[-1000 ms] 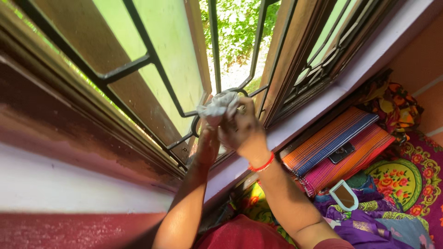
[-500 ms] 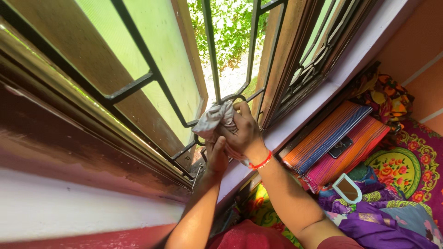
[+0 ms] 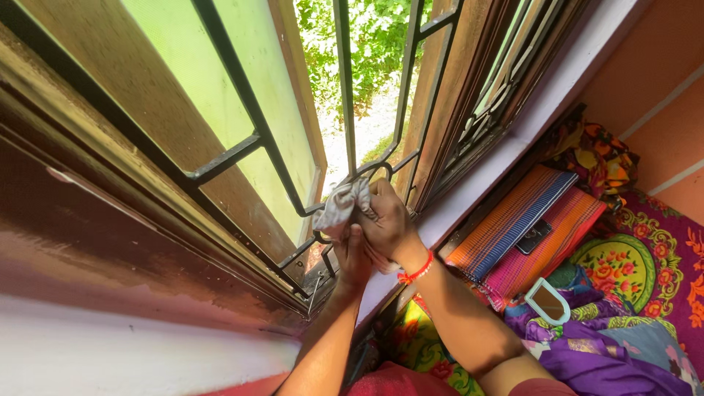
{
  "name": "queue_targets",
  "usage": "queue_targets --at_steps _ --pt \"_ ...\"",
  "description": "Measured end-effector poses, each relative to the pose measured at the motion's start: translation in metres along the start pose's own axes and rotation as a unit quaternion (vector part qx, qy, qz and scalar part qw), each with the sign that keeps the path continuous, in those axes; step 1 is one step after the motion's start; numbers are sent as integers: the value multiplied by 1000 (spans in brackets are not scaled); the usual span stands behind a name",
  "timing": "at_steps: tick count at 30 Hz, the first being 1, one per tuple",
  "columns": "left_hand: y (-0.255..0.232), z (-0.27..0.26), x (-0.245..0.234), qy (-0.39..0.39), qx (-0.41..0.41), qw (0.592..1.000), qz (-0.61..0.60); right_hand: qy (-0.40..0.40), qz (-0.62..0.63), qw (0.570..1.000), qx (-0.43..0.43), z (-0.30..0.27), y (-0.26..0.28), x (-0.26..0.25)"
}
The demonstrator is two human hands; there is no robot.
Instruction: The person wipes the metal grill and glass panes of a window using a white cloth, cleaning between the bars and reaching across the frame.
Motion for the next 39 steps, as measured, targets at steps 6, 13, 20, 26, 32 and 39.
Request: queue_targets --at_steps 6,13,20,26,32,39 --pt "-32 11 14 43 99 984 140 -5 -101 989 109 13 -16 -3" --pt "-30 11 10 33 99 986 132 -1 -157 986 50 1 15 -7" --pt "10 -10 -11 -6 25 1000 0 89 23 981 172 2 -17 14" --pt "-4 -1 4 -4 34 999 1 111 83 980 146 12 -16 18" --pt "-29 11 8 4 85 995 49 56 -45 991 109 5 0 9" --pt "-34 13 10 6 82 995 55 64 4 988 138 2 -5 16"
Point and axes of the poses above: each hand's wrist, its own z-axis towards the middle knuckle, its own x-axis out of the palm, y = z × x, the point moved 10 cm from there along z, towards the middle knuckle, and after that the axes turned 15 degrees about x, right-handed, at the moved point
